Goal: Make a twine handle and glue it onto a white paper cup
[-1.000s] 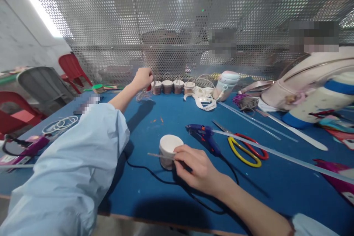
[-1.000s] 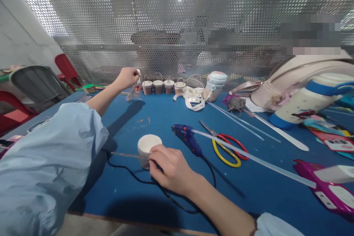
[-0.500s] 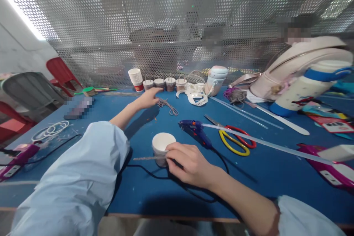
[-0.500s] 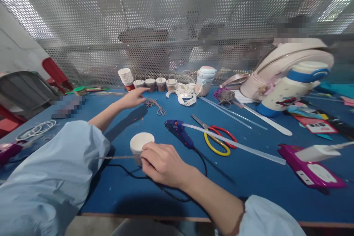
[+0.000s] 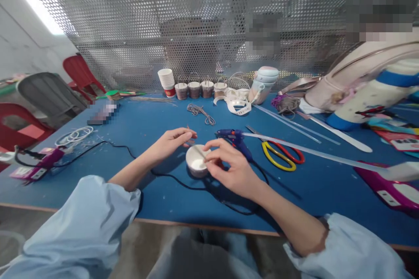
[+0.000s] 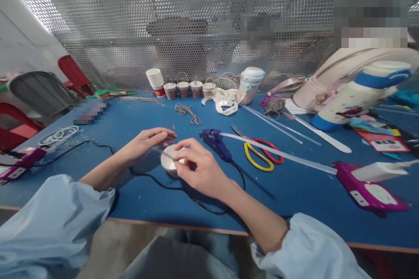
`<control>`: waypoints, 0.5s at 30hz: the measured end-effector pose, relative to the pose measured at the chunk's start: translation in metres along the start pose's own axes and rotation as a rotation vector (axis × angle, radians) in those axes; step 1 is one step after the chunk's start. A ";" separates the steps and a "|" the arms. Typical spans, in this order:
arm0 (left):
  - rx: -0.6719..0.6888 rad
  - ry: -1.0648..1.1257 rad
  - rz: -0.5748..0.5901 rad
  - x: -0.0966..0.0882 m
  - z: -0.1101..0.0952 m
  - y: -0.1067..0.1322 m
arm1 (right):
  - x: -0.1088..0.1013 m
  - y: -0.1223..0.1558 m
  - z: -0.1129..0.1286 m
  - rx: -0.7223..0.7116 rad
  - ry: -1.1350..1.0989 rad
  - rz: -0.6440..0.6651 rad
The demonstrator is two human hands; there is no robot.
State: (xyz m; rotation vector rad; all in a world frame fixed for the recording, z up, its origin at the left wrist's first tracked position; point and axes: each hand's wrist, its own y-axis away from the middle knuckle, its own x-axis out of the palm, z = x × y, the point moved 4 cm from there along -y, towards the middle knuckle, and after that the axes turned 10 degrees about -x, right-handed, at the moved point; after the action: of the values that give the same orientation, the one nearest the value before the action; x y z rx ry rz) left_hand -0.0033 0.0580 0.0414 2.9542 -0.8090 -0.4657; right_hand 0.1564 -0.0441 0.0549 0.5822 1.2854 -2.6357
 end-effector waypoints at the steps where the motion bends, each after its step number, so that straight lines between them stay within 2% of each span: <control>1: 0.002 0.002 -0.002 0.000 0.002 0.002 | -0.005 -0.002 -0.001 0.053 -0.038 -0.062; 6: 0.054 -0.031 0.028 -0.001 0.005 0.012 | -0.021 -0.005 -0.012 0.306 -0.277 -0.297; 8: 0.112 -0.019 0.000 0.000 -0.008 0.019 | -0.021 -0.004 -0.016 0.364 -0.325 -0.325; 10: 0.185 0.038 -0.103 0.002 -0.034 0.030 | -0.020 -0.003 -0.018 0.394 -0.326 -0.327; 12: 0.253 0.168 -0.260 -0.001 -0.057 0.048 | -0.020 -0.002 -0.019 0.409 -0.318 -0.323; 13: 0.300 0.212 -0.290 -0.004 -0.062 0.062 | -0.020 -0.002 -0.019 0.410 -0.315 -0.324; 14: 0.342 0.233 -0.318 -0.010 -0.057 0.081 | -0.020 -0.002 -0.019 0.411 -0.312 -0.328; 15: 0.367 0.229 -0.359 -0.022 -0.039 0.106 | -0.020 -0.002 -0.019 0.412 -0.308 -0.331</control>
State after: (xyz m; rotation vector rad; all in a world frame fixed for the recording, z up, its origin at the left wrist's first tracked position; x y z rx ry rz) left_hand -0.0611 -0.0237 0.0976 3.4204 -0.3716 0.0243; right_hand 0.1797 -0.0286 0.0540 -0.0085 0.8108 -3.1284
